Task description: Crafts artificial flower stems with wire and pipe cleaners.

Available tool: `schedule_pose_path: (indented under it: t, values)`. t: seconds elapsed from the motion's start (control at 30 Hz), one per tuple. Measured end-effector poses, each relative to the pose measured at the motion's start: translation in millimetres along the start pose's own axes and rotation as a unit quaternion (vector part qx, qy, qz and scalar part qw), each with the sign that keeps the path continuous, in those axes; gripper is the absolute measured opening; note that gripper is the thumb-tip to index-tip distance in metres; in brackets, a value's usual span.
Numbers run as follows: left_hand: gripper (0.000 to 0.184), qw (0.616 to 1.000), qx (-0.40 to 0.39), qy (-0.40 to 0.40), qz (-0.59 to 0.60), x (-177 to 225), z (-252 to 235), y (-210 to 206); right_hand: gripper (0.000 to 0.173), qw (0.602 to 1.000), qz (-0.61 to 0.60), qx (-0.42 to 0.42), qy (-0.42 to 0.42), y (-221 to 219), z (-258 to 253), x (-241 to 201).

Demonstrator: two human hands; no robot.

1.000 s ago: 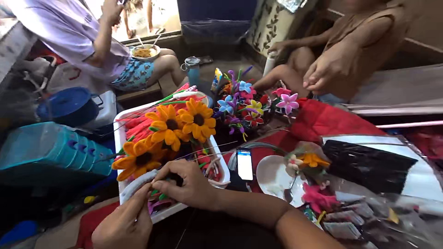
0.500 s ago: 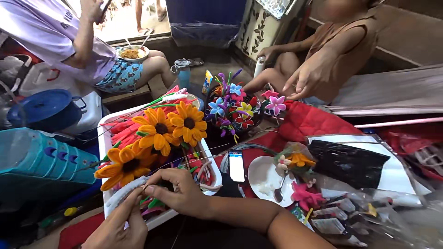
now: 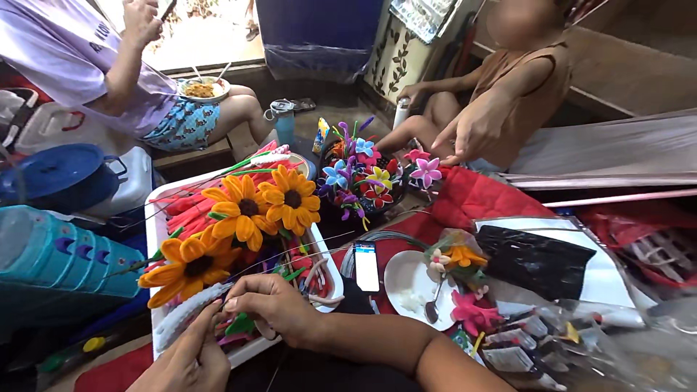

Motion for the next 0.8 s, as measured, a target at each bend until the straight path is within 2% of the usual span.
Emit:
schedule_pose_path:
  t: [0.07, 0.2, 0.47, 0.63, 0.8]
  values:
    - [0.025, 1.000, -0.002, 0.001, -0.020, -0.1, 0.6, -1.5, 0.015, 1.000, 0.016, 0.000, 0.007, 1.0, -1.7, 2.2]
    - [0.027, 0.998, 0.011, -0.004, -0.054, -2.3, 1.0, -3.6, 0.018, 0.999, 0.014, -0.008, -0.041, -1.0, -3.9, 4.8]
    - [0.028, 0.997, -0.005, 0.003, -0.074, -5.9, -1.4, -7.4, 0.016, 0.999, 0.042, -0.009, -0.027, -1.6, -6.8, 3.1]
    - [0.032, 0.997, -0.059, 0.022, -0.039, -6.0, -0.2, -11.6, 0.017, 0.999, 0.053, 0.009, -0.004, 0.2, -8.1, 5.0]
    - [0.031, 0.999, -0.036, 0.031, 0.000, -5.7, -0.3, -13.2, 0.017, 0.997, 0.067, 0.020, 0.032, -2.0, -9.4, 2.2]
Point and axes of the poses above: each hand's wrist, its own z-axis away from the middle knuckle, its own y-axis out of the back of the hand, x = y × z, the point moved 5 cm from there along -z, towards the middle knuckle, and after that the axes turned 1 degree about -x, right-handed, at the moved point
